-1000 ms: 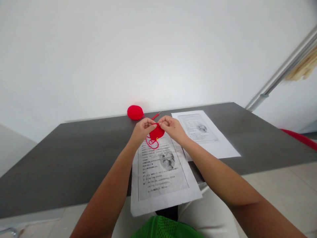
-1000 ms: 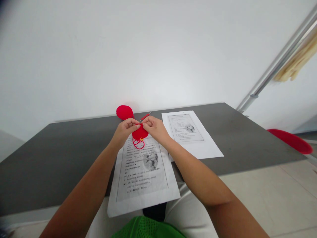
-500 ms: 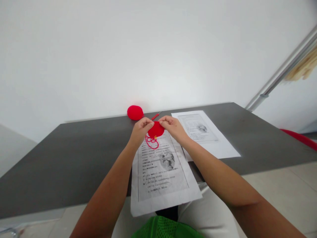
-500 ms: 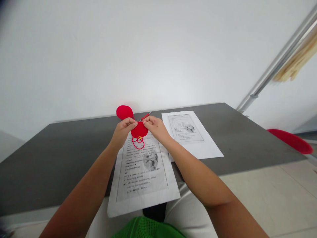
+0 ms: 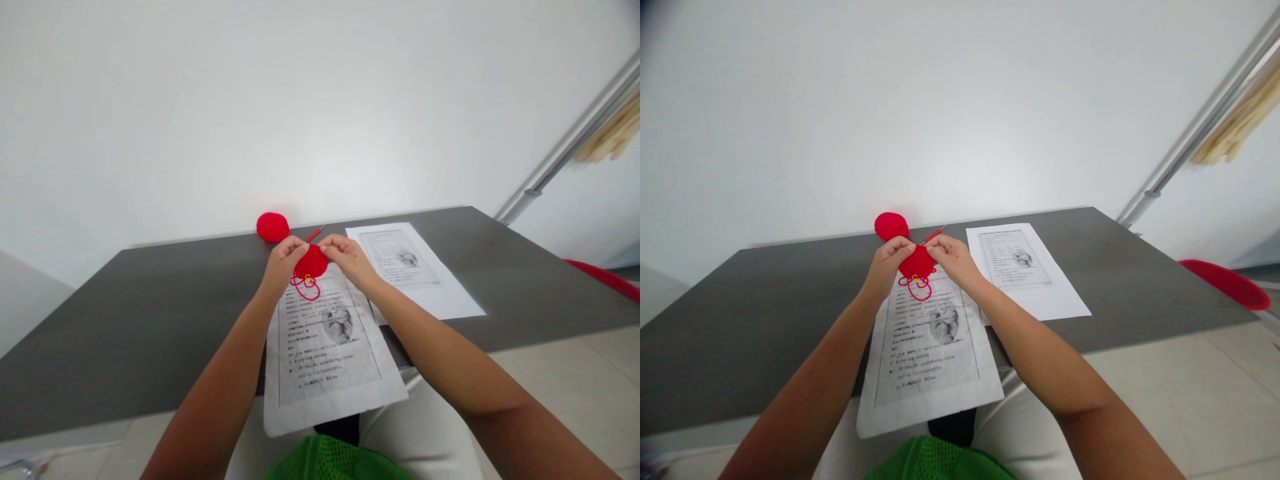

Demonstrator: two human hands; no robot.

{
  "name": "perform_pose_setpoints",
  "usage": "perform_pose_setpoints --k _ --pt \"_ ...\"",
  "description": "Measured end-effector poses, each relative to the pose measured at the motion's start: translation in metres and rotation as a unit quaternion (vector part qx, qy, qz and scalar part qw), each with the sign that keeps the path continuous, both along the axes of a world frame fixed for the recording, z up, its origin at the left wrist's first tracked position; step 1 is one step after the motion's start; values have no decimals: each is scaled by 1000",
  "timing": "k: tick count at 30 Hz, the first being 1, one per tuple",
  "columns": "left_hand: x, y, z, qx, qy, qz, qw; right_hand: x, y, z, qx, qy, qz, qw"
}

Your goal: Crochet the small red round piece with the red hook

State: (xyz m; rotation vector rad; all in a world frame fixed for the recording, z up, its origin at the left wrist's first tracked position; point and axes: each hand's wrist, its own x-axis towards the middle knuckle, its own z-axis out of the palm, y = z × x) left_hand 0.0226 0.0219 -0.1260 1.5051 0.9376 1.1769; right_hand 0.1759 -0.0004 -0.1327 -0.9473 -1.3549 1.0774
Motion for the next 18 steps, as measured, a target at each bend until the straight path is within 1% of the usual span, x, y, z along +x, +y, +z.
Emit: perform_pose_setpoints --k 10,18 --pt "-1 1 0 17 8 1 1000 -2 -3 5 -13 0 -3 1000" --pt "0 1 -1 25 33 4 999 0 0 1 -5 -4 4 1000"
